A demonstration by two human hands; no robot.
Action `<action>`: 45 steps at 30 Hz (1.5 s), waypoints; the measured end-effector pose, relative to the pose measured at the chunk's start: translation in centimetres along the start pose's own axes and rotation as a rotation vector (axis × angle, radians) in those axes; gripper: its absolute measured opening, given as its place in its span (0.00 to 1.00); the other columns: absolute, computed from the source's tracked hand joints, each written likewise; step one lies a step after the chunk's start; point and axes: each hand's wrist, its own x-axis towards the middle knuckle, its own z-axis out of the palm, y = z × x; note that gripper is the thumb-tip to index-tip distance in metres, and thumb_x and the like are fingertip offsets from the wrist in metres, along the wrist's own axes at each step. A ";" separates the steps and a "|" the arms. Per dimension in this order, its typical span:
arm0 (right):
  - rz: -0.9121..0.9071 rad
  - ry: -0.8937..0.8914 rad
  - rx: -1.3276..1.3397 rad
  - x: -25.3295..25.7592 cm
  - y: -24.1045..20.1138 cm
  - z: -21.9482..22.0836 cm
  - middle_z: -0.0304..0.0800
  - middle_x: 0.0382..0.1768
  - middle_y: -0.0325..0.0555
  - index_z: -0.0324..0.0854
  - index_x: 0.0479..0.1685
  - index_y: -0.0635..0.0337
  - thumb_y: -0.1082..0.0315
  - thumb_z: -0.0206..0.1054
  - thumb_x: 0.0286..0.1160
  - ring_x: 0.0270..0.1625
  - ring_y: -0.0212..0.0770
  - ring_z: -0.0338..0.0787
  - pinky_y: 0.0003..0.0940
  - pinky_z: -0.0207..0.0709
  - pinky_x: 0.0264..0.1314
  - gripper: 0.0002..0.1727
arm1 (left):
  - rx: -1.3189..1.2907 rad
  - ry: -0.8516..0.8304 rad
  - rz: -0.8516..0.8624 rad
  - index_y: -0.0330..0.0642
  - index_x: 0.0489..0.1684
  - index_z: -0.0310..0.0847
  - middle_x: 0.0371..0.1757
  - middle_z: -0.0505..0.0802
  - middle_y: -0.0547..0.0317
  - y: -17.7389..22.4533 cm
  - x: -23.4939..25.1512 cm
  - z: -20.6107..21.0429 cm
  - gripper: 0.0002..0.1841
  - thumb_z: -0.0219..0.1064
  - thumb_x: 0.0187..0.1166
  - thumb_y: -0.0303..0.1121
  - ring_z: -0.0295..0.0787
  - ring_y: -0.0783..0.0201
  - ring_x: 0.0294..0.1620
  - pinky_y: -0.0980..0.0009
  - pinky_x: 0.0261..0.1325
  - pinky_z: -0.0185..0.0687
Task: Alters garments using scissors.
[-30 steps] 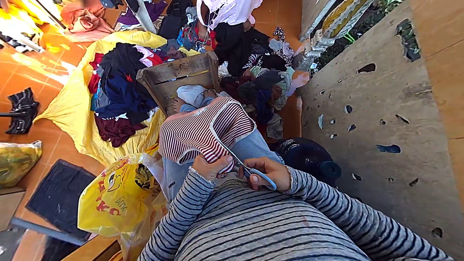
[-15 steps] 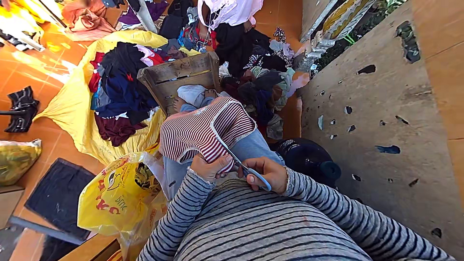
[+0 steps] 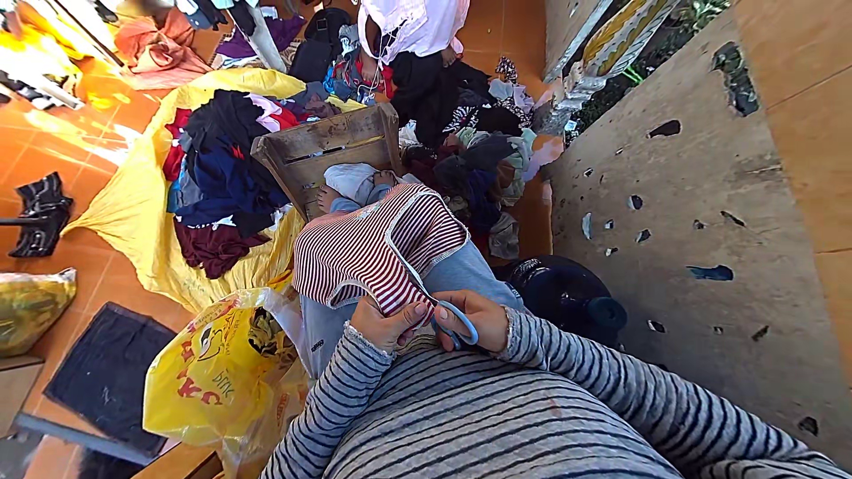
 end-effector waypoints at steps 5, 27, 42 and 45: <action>0.001 0.009 0.027 -0.1 0.2 0.1 0.85 0.20 0.22 0.80 0.40 0.48 0.49 0.68 0.75 0.22 0.20 0.84 0.17 0.79 0.30 0.13 | 0.011 0.004 -0.002 0.40 0.33 0.88 0.20 0.92 0.66 0.1 -0.2 0.1 0.06 0.77 0.66 0.19 0.84 0.78 0.15 0.83 0.21 0.81; 0.087 0.047 0.147 1.9 0.1 0.5 0.88 0.25 0.27 0.78 0.48 0.51 0.45 0.60 0.80 0.25 0.25 0.87 0.22 0.83 0.33 0.18 | 0.050 -0.069 0.022 0.41 0.33 0.89 0.20 0.92 0.69 -0.2 -0.7 -0.6 0.07 0.77 0.65 0.20 0.83 0.79 0.14 0.83 0.21 0.81; 0.025 0.149 0.161 3.8 0.4 1.6 0.90 0.31 0.26 0.81 0.47 0.55 0.59 0.61 0.81 0.36 0.20 0.89 0.21 0.84 0.44 0.10 | 0.117 -0.071 -0.026 0.41 0.34 0.89 0.19 0.91 0.68 -0.6 -0.7 -1.0 0.09 0.83 0.61 0.26 0.84 0.77 0.14 0.81 0.21 0.81; 0.056 0.120 0.167 4.3 0.2 1.5 0.90 0.35 0.28 0.78 0.54 0.57 0.57 0.57 0.85 0.40 0.21 0.89 0.23 0.85 0.48 0.14 | 0.126 -0.078 -0.037 0.41 0.35 0.88 0.19 0.92 0.69 -0.3 -0.9 -0.9 0.09 0.82 0.62 0.25 0.84 0.78 0.14 0.82 0.21 0.81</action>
